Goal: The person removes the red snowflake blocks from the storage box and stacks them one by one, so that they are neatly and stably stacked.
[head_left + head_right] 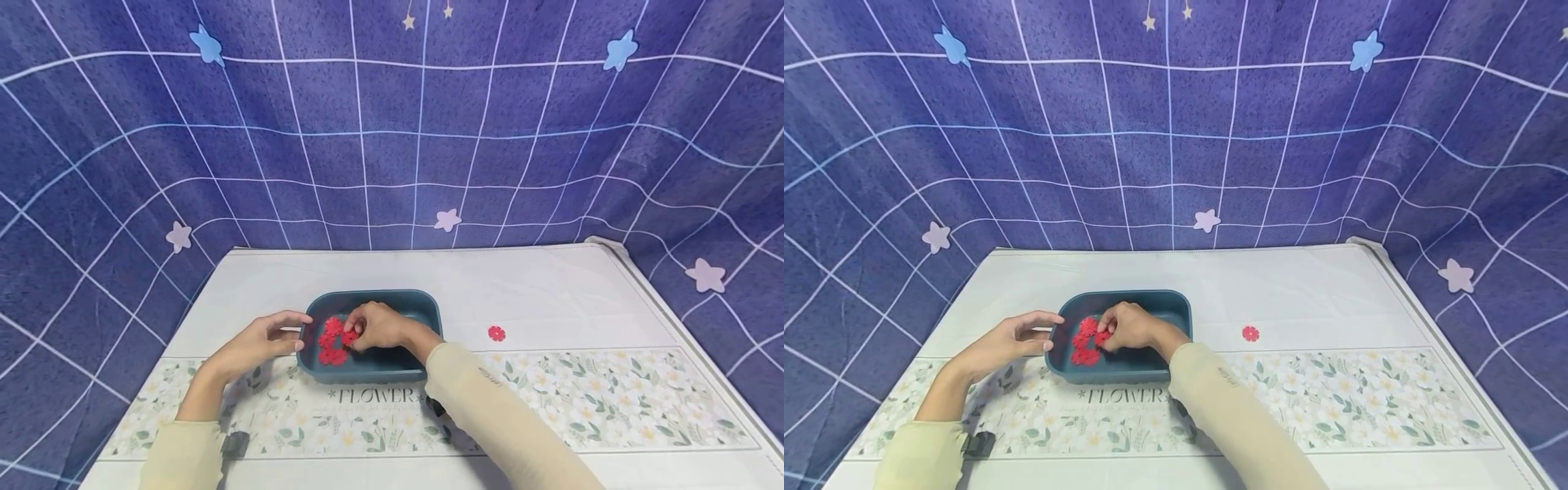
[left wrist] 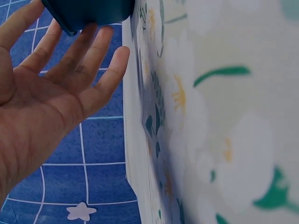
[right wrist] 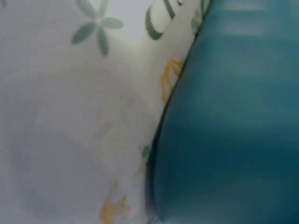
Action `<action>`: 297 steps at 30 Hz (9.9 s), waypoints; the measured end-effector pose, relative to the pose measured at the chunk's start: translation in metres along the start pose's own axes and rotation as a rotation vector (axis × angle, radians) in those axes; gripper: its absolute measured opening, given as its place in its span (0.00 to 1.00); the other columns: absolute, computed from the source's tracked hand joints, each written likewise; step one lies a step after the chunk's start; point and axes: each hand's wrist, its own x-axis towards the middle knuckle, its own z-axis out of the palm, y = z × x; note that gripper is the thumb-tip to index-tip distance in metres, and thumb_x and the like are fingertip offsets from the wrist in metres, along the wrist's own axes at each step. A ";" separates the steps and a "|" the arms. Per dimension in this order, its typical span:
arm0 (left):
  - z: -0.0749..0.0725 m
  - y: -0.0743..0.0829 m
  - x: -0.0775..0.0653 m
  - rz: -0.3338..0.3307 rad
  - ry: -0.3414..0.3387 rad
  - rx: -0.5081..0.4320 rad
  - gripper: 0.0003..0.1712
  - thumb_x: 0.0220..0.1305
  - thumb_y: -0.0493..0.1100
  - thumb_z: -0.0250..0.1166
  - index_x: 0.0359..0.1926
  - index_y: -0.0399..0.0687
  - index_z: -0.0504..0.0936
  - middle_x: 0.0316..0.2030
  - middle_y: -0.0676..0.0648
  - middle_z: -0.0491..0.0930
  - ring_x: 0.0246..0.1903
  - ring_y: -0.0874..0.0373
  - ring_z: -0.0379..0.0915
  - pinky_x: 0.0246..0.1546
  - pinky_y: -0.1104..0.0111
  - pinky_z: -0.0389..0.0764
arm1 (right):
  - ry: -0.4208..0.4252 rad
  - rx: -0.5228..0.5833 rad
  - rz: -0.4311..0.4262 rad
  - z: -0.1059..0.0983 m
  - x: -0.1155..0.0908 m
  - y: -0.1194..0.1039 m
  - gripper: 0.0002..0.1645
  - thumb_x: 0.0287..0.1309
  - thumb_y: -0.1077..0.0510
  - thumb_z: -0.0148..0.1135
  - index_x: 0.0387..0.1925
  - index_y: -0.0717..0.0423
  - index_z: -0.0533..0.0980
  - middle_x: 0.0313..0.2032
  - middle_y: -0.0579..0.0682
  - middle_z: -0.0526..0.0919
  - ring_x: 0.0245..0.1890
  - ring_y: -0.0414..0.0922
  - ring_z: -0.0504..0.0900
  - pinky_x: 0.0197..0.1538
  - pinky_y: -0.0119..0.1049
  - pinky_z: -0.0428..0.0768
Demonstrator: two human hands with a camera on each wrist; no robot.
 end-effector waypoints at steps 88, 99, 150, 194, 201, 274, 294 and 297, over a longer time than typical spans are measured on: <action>-0.002 -0.002 -0.001 0.025 -0.016 0.009 0.33 0.72 0.47 0.67 0.72 0.42 0.70 0.72 0.34 0.67 0.70 0.32 0.68 0.58 0.66 0.84 | 0.275 -0.169 0.175 -0.120 -0.185 0.125 0.17 0.47 0.65 0.74 0.43 0.59 0.82 0.37 0.52 0.81 0.37 0.45 0.76 0.39 0.30 0.77; -0.001 -0.001 0.000 0.016 -0.018 0.001 0.33 0.72 0.48 0.67 0.72 0.43 0.70 0.73 0.35 0.67 0.70 0.33 0.68 0.58 0.67 0.84 | 0.269 -0.163 0.168 -0.118 -0.187 0.131 0.17 0.49 0.65 0.75 0.43 0.59 0.82 0.37 0.52 0.82 0.37 0.43 0.78 0.40 0.28 0.78; -0.004 -0.001 -0.001 0.014 -0.014 0.009 0.33 0.72 0.48 0.67 0.72 0.43 0.70 0.73 0.34 0.66 0.71 0.32 0.67 0.60 0.61 0.85 | 0.303 0.014 0.046 -0.147 -0.152 0.091 0.22 0.56 0.66 0.71 0.54 0.61 0.82 0.42 0.60 0.83 0.42 0.45 0.78 0.46 0.28 0.79; -0.001 -0.002 0.000 0.002 -0.002 0.018 0.31 0.72 0.46 0.67 0.71 0.43 0.71 0.73 0.34 0.68 0.70 0.33 0.69 0.62 0.56 0.84 | -0.030 0.182 -0.121 -0.055 -0.025 -0.031 0.22 0.58 0.63 0.72 0.55 0.57 0.82 0.48 0.51 0.86 0.46 0.40 0.81 0.54 0.28 0.82; -0.001 -0.002 0.000 0.007 -0.004 0.015 0.32 0.71 0.47 0.68 0.71 0.43 0.71 0.73 0.34 0.67 0.69 0.33 0.70 0.61 0.58 0.85 | -0.065 0.196 -0.117 -0.043 -0.019 -0.037 0.23 0.58 0.64 0.71 0.56 0.63 0.81 0.47 0.56 0.85 0.44 0.38 0.80 0.51 0.27 0.82; -0.003 -0.004 -0.002 0.024 -0.011 -0.005 0.32 0.72 0.48 0.67 0.72 0.43 0.70 0.73 0.34 0.68 0.69 0.34 0.70 0.60 0.59 0.85 | -0.055 -0.231 -0.026 0.037 0.011 -0.032 0.18 0.53 0.59 0.79 0.47 0.47 0.86 0.34 0.40 0.85 0.31 0.33 0.75 0.37 0.22 0.75; -0.001 0.000 -0.002 0.008 -0.009 0.018 0.31 0.73 0.46 0.66 0.72 0.45 0.70 0.73 0.34 0.67 0.70 0.33 0.69 0.63 0.52 0.83 | -0.006 -0.055 -0.025 0.032 0.005 -0.028 0.15 0.50 0.62 0.78 0.42 0.55 0.85 0.33 0.46 0.84 0.31 0.33 0.74 0.36 0.21 0.76; -0.001 0.000 -0.002 0.003 -0.008 0.018 0.31 0.73 0.46 0.66 0.72 0.45 0.69 0.73 0.34 0.67 0.70 0.33 0.69 0.64 0.49 0.82 | -0.009 -0.037 -0.023 0.028 0.002 -0.029 0.16 0.49 0.62 0.77 0.43 0.56 0.85 0.36 0.47 0.85 0.33 0.33 0.75 0.37 0.21 0.77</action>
